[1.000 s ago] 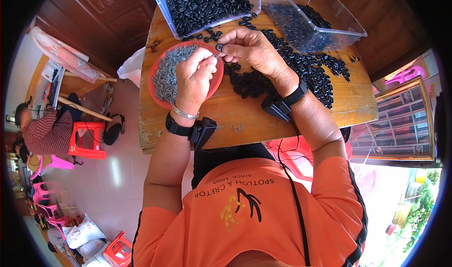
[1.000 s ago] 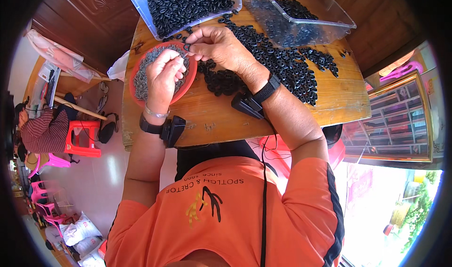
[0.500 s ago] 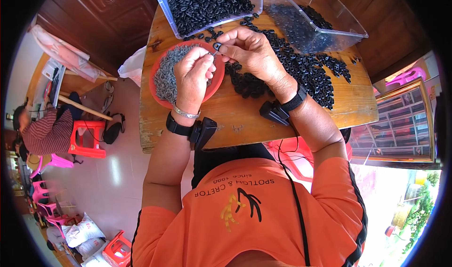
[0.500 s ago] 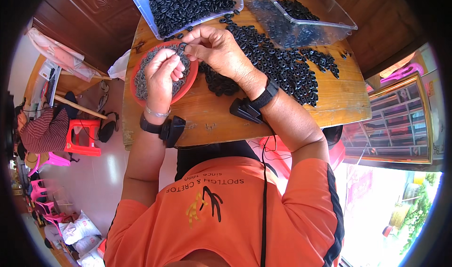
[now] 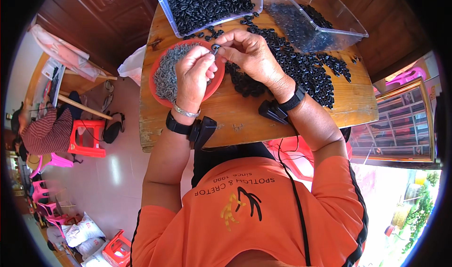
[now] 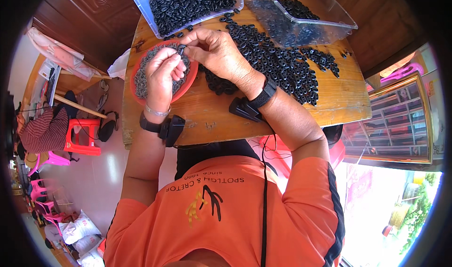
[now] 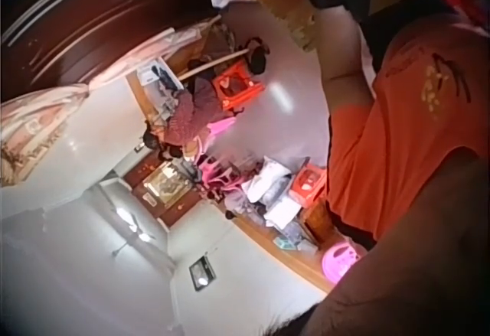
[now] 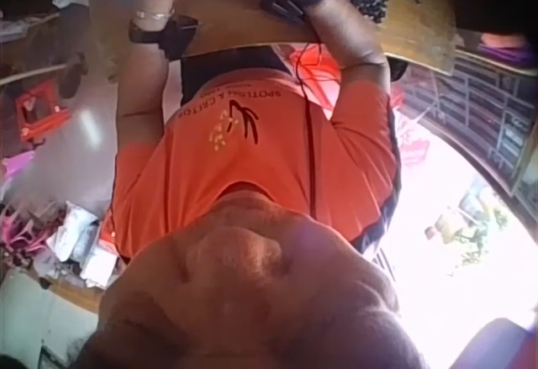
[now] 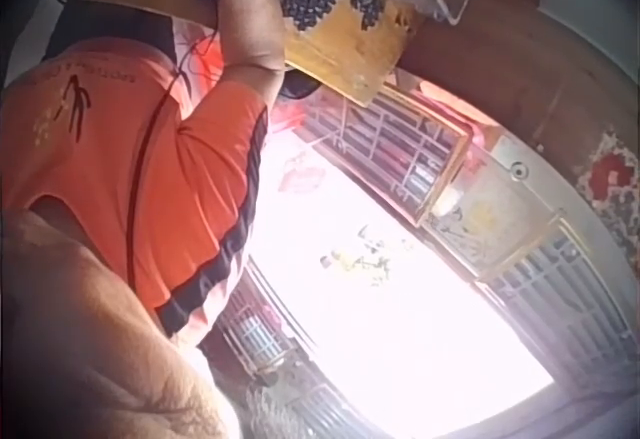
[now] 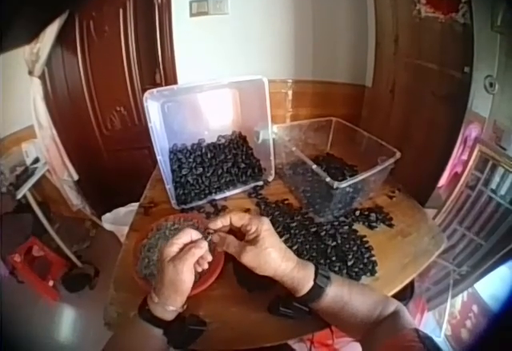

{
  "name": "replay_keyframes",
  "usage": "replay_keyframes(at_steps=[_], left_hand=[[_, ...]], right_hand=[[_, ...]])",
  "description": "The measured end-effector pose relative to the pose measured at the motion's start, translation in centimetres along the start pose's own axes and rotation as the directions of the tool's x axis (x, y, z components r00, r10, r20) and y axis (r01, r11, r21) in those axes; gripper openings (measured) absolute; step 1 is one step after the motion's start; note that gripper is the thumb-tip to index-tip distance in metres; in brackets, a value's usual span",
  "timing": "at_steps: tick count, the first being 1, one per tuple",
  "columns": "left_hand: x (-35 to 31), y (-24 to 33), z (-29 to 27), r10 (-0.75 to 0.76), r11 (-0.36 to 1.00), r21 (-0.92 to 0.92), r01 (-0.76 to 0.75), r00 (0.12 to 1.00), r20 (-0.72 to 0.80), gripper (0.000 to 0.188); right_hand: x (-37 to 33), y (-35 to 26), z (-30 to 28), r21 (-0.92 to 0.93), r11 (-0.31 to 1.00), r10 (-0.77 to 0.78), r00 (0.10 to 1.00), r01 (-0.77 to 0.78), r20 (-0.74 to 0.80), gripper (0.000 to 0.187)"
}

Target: Manually inspecting and sorting small black plastic ring-like parts from a bulk container into a separate bowl.

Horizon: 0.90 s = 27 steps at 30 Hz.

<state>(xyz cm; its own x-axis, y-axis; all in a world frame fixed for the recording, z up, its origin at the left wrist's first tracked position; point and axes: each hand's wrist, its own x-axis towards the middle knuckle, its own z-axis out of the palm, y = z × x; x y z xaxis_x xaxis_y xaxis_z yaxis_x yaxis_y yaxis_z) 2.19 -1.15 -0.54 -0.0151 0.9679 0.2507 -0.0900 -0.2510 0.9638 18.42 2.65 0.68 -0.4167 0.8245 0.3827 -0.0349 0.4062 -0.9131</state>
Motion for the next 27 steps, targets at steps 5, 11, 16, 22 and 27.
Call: replay_keyframes(at_steps=[5,11,16,22,27], left_hand=[[-0.30,-0.16,0.24,0.080,0.990,0.118,-0.081,0.997,0.011,0.014],[-0.04,-0.21,-0.07,0.077,0.991,0.108,-0.076,0.997,-0.009,0.012],[0.07,-0.21,-0.29,0.055,0.996,0.074,-0.052,0.997,-0.048,0.011],[0.03,-0.11,-0.21,0.072,0.994,0.090,-0.069,0.997,-0.029,0.011],[-0.04,-0.04,-0.06,0.075,0.993,0.089,-0.071,0.996,-0.038,0.011]], right_hand=[[0.01,-0.09,0.32,0.005,1.000,0.005,1.000,-0.005,0.030,0.014],[-0.18,-0.29,0.29,0.046,0.999,-0.022,1.000,0.023,-0.013,0.015],[-0.09,-0.35,0.01,0.016,0.999,-0.031,0.997,0.032,-0.066,0.016],[-0.06,-0.20,-0.27,-0.034,0.999,-0.003,0.999,0.001,-0.036,0.016],[-0.29,-0.04,0.30,-0.199,0.975,-0.105,0.995,0.102,-0.004,0.016]])
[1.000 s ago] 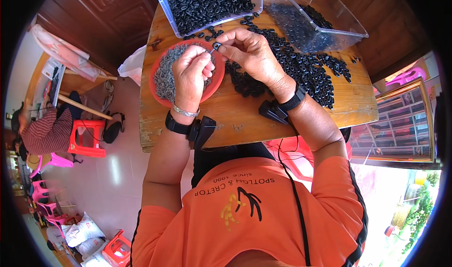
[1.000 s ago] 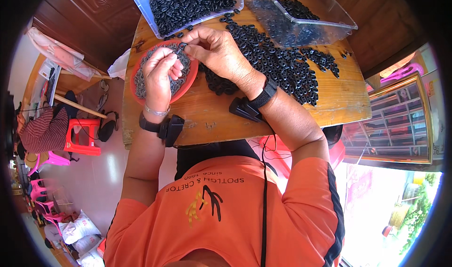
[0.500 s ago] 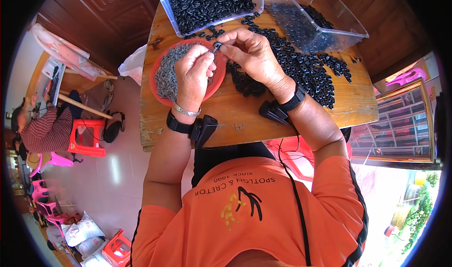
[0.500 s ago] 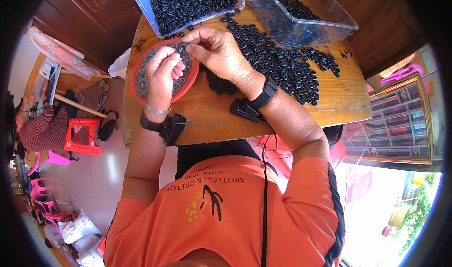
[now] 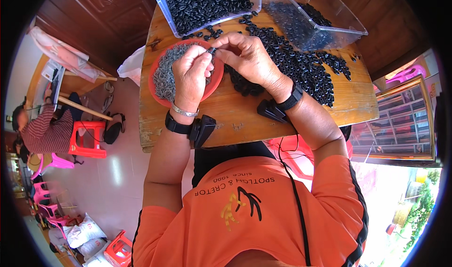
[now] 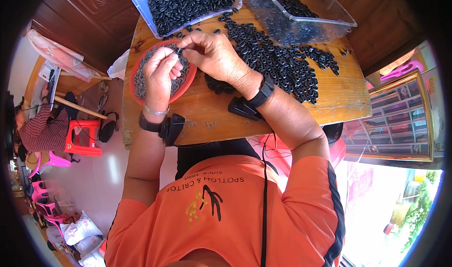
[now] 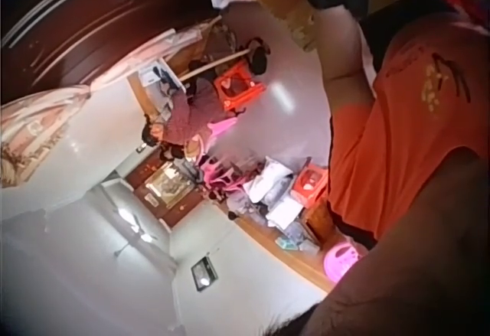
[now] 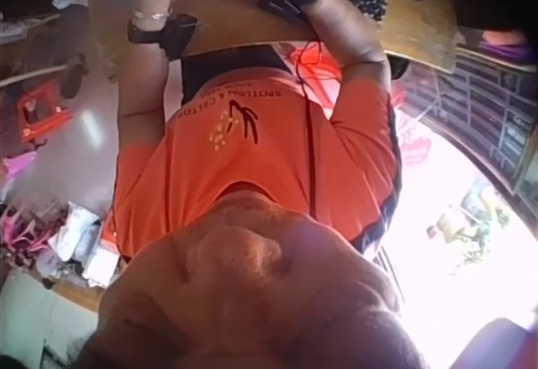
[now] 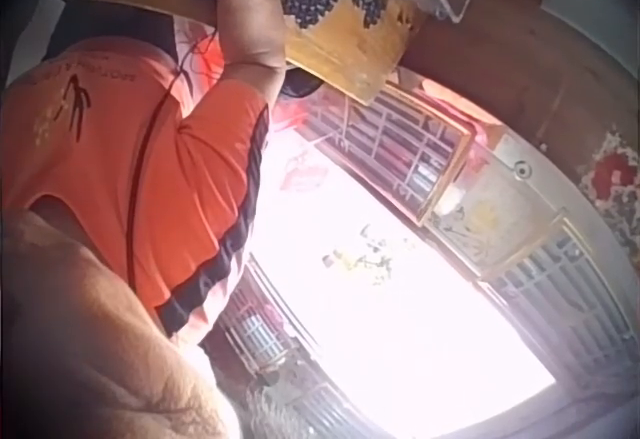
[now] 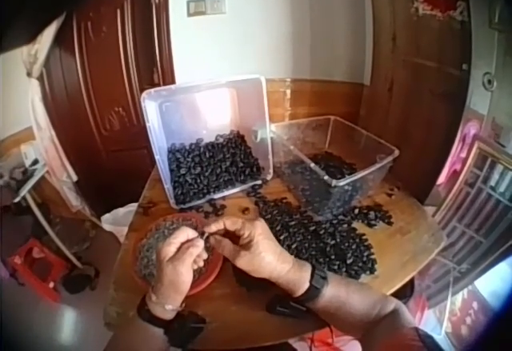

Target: Manually inspecting and sorting small black plastic ring-like parts from a bulk container into a separate bowl.

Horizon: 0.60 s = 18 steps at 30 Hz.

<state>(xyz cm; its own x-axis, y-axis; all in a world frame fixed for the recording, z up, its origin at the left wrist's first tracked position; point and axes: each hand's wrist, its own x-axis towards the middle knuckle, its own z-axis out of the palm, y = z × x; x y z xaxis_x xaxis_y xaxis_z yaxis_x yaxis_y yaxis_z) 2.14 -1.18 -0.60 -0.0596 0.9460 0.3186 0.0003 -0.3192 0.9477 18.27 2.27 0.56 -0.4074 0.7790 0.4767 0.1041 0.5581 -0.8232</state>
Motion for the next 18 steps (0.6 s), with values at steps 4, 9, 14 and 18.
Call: replay_keyframes(at_steps=[4,9,14,18], left_hand=[[-0.13,0.15,-0.04,0.009,1.000,-0.001,-0.009,1.000,-0.005,0.011],[-0.14,0.23,0.16,0.014,1.000,0.022,-0.014,1.000,0.008,0.011],[-0.10,0.03,0.15,0.024,0.999,0.046,-0.025,1.000,0.019,0.011],[-0.10,-0.02,0.09,0.012,0.999,0.030,-0.012,1.000,0.002,0.012]], right_hand=[[0.19,-0.06,-0.27,0.089,0.994,0.069,0.998,-0.070,0.011,0.016],[0.14,-0.16,-0.38,0.216,0.973,0.086,0.996,-0.078,-0.026,0.016],[0.11,-0.35,-0.47,0.158,0.982,0.105,0.994,-0.101,-0.013,0.016],[0.16,-0.27,-0.39,0.191,0.979,0.070,0.997,-0.065,-0.022,0.016]])
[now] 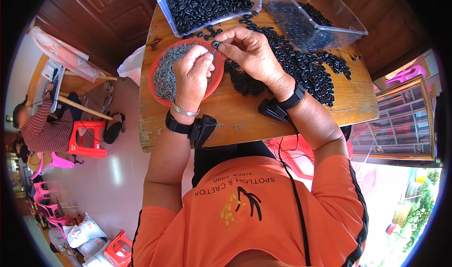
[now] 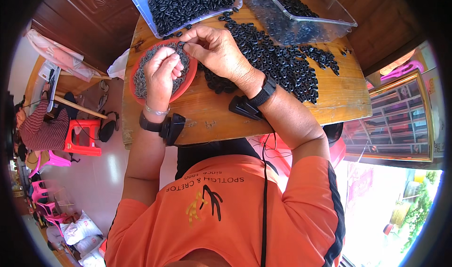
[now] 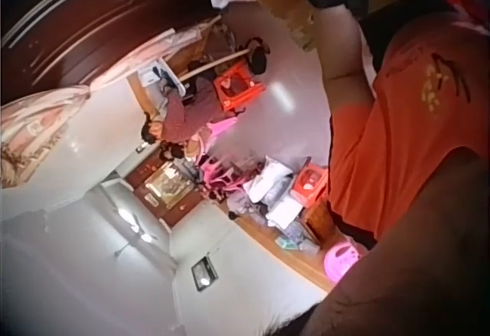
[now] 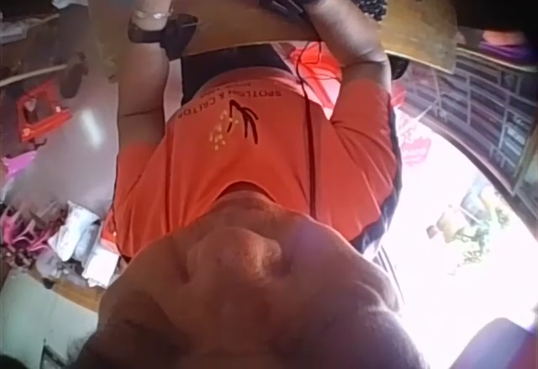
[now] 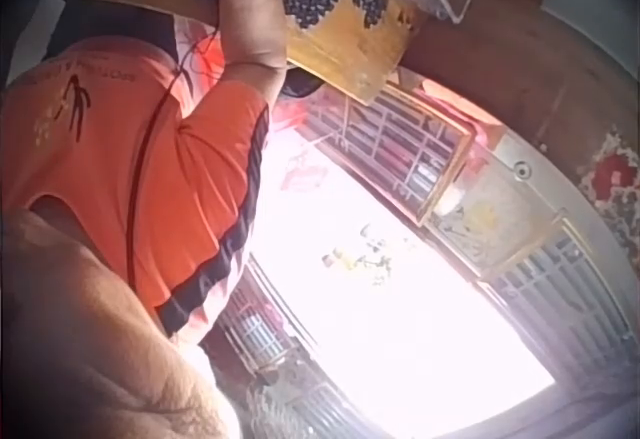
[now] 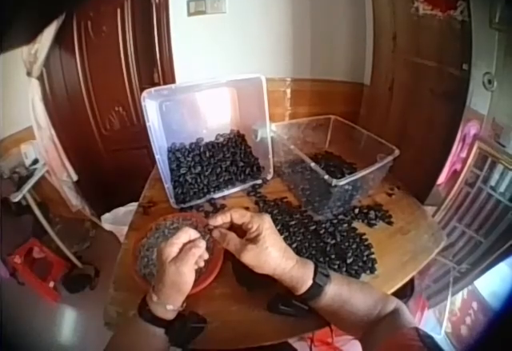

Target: Manually inspecting and sorting small black plastic ring-like parts from a bulk container into a separate bowl.

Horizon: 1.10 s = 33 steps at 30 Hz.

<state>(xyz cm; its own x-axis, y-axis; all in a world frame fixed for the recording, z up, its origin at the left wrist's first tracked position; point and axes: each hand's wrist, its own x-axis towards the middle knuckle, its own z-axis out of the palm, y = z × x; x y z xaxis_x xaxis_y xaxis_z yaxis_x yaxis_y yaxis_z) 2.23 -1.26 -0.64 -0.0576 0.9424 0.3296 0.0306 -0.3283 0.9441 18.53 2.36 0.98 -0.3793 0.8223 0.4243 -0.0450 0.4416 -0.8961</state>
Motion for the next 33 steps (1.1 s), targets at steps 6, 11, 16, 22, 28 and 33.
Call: replay_keyframes(at_steps=[6,11,16,22,28,33], left_hand=[[0.01,0.02,0.03,0.011,1.000,0.009,-0.011,1.000,0.006,0.011],[-0.03,0.10,0.12,0.022,1.000,0.003,-0.022,1.000,0.007,0.010],[-0.05,0.12,0.21,0.034,0.998,0.053,-0.035,0.999,0.017,0.011],[-0.02,-0.14,0.14,0.045,0.997,0.055,-0.047,0.999,0.025,0.012],[-0.04,-0.24,0.14,0.055,0.996,0.069,-0.056,0.998,0.022,0.012],[-0.01,-0.26,0.11,0.060,0.995,0.076,-0.062,0.998,0.030,0.012]], right_hand=[[0.01,0.48,0.18,-0.023,0.999,-0.032,0.999,0.033,0.036,0.015],[0.01,0.13,0.16,-0.031,0.999,-0.021,0.998,0.022,0.055,0.014],[-0.05,0.22,0.06,-0.053,0.999,-0.005,0.998,0.008,0.055,0.015],[0.04,0.29,0.02,-0.057,0.998,-0.019,0.998,0.022,0.056,0.016],[0.00,0.04,0.01,-0.068,0.998,-0.013,0.998,0.017,0.057,0.015],[-0.03,-0.20,0.02,-0.058,0.998,0.005,0.998,-0.001,0.059,0.014]])
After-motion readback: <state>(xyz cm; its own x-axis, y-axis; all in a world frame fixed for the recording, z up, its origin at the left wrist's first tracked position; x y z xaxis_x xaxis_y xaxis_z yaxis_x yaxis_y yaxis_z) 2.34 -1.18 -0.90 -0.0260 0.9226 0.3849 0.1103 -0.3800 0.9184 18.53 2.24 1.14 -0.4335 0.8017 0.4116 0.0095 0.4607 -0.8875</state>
